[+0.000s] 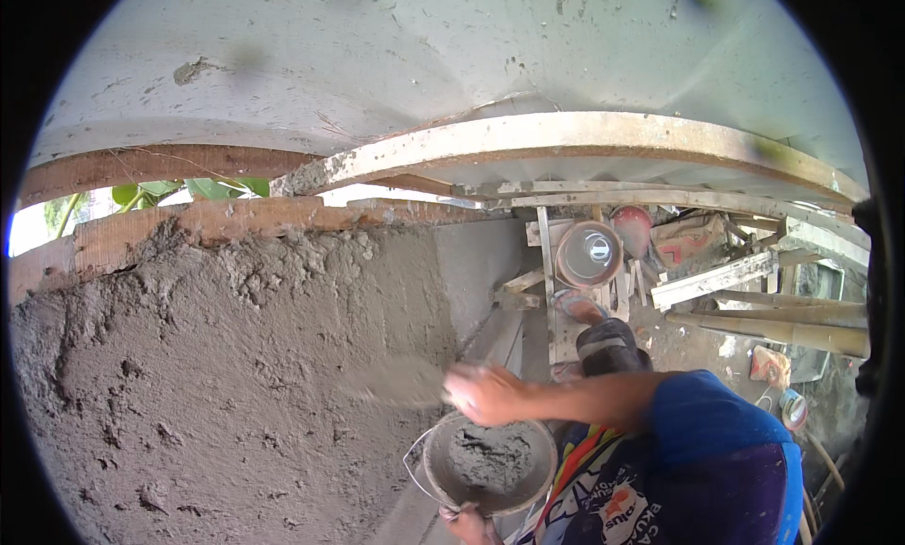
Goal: The person scoops wet cement from a bucket with a trowel and applies it to a curved wall surface. They repeatedly smooth and spread the cement along the wall, working upward and across the surface.
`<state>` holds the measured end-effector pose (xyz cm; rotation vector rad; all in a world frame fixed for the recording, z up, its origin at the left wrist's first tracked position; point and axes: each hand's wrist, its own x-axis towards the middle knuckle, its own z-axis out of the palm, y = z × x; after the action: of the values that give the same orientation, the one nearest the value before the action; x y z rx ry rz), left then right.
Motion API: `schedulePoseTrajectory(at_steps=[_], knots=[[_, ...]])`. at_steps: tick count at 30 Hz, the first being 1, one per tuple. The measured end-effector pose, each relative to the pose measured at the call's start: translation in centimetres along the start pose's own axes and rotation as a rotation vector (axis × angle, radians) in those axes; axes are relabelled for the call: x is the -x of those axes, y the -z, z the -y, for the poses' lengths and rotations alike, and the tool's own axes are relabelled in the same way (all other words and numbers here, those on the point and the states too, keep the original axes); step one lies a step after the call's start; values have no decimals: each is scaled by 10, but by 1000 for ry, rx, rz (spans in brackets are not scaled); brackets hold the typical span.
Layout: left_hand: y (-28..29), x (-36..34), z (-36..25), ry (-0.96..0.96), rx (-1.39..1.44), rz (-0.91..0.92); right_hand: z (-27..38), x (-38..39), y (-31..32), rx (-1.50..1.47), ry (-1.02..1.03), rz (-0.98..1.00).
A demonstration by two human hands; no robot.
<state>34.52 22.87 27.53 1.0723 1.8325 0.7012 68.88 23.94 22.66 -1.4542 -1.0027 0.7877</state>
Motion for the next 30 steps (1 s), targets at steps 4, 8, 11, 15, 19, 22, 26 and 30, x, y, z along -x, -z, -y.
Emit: schedulePoseTrajectory(at_steps=[4,8,11,15,19,22,26,30], knots=[[-12,5,-11,13,34,54,10,87,29,-19,54,300],[-34,9,-28,12,-55,2,17,85,69,264,-139,774],[-55,8,-41,-159,-68,52,26,63,69,512,-138,897],[-68,4,-56,-447,-302,14,31,50,27,791,-62,848],[-83,3,-76,-447,-187,36,54,62,15,865,-159,1016],[-88,6,-92,-533,-194,45,81,50,43,896,-84,1081],[-97,20,-108,-594,-164,64,94,6,76,1010,-103,1077],[-104,29,-119,-734,-129,125,79,4,59,693,-739,1445]])
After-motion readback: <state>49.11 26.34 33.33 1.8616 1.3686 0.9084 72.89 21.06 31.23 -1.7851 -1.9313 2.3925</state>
